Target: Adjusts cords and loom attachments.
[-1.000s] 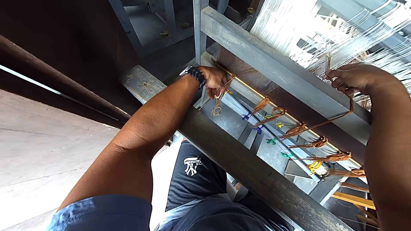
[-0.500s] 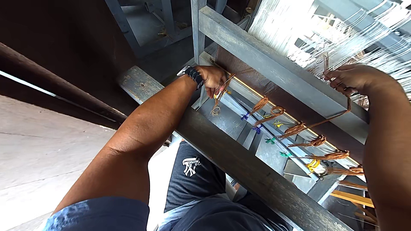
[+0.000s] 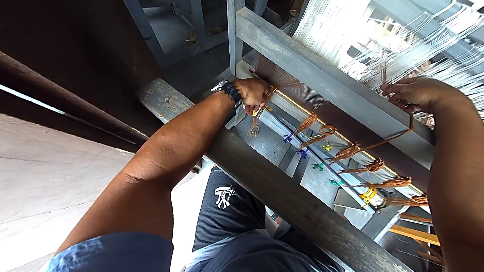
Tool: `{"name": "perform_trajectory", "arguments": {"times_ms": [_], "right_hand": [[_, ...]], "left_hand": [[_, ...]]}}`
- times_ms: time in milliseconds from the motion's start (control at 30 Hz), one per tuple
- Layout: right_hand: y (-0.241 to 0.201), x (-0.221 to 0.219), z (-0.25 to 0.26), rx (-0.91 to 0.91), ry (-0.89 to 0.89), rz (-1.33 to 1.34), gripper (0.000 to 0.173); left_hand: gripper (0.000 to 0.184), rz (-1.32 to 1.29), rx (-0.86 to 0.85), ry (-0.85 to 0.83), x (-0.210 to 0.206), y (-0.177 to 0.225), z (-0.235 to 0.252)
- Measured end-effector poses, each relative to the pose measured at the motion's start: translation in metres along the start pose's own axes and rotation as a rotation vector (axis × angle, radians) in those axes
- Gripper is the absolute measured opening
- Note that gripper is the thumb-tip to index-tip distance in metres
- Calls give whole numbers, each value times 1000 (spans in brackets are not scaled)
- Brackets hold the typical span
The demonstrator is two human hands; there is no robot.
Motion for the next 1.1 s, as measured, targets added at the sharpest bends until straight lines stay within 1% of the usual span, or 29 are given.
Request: {"name": "perform_trajectory", "arguments": {"times_ms": [133, 200, 333, 400, 467, 533, 633, 767, 867, 967, 1000, 1100], "right_hand": [[1, 1, 1, -1, 2, 0, 34], [1, 2, 1, -3, 1, 6, 35], [-2, -2, -3, 0, -14, -9, 35], [-1, -4, -4, 0, -20, -18, 35], [1, -4, -4, 3, -25, -23, 36], [1, -4, -4, 12, -20, -12, 36], [0, -4, -7, 19, -10, -11, 37], [-3, -6, -11, 17, -20, -4, 37], [-2, -5, -6, 31, -37, 35, 35], [-1, -4, -5, 43, -69, 91, 39], [0, -5, -6, 55, -85, 119, 39], [1, -6, -9, 89, -153, 206, 38]], "left_hand": [[21, 31, 9, 45, -2, 6, 1], [25, 29, -13, 81, -2, 9, 2], [31, 101, -157, 262, 4, 20, 8], [31, 195, -228, 359, 7, 24, 8], [30, 270, -268, 405, 7, 26, 7], [30, 284, -266, 403, 6, 27, 7], [27, 267, -198, 404, 3, 29, 11], [24, 307, -166, 470, 0, 25, 19], [30, 221, -192, 455, 1, 22, 20], [44, 3, -174, 319, 1, 16, 17], [43, -79, -166, 270, 1, 12, 17], [30, -253, -140, 124, -2, 6, 14]]}}
Point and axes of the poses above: each hand's wrist, its own z-axis towards the middle knuckle, its own x-axis out of the back of the hand, y = z × x, the point moved 5 cm from there along z, towards the middle knuckle, and after that the axes turned 9 degrees about -y, right-handed, at the moved point
